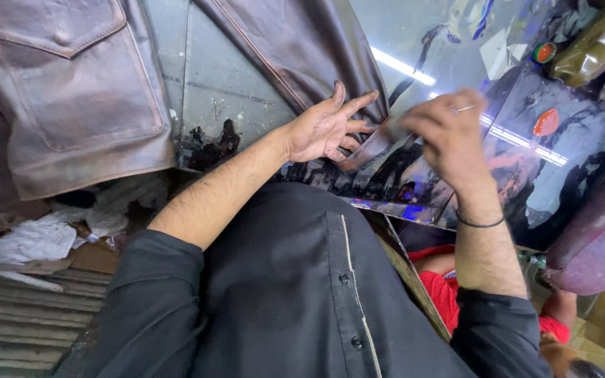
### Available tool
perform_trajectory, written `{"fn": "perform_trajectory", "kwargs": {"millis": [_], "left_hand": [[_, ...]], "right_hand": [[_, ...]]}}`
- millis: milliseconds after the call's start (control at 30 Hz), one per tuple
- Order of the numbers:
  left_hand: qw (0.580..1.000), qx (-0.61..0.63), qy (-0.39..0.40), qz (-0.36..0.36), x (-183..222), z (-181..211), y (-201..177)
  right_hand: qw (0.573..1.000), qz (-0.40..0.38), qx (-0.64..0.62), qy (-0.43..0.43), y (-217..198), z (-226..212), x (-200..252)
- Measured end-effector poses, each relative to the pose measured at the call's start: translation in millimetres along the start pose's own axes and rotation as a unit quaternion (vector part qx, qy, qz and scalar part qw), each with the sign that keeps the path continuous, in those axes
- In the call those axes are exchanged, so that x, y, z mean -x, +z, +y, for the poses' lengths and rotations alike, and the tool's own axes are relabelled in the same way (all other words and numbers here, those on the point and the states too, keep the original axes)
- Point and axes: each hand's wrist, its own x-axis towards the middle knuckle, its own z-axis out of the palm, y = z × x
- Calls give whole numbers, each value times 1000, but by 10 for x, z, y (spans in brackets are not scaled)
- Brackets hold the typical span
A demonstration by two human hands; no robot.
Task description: The person scrubs a brown leather jacket laid on a glass table using a small abrasive block. They repeatedly rub the sleeves, body, and collar areas, then fold the jacket at the end.
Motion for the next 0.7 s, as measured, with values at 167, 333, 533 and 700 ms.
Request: {"fn": "perform_trajectory", "kwargs": {"millis": [167,333,533,700], "left_hand": [[1000,-9,2,9,43,12,49],[999,-34,12,20,35,73,133],[990,-47,134,-18,-136,246,301],[968,-78,237,-6,-56,130,350]], "right_hand": [[994,35,-43,96,92,18,53],[994,30,-90,54,110,57,112],[730,370,-505,273,260,-19,321],[422,345,-784,296,650,-683,575]]}}
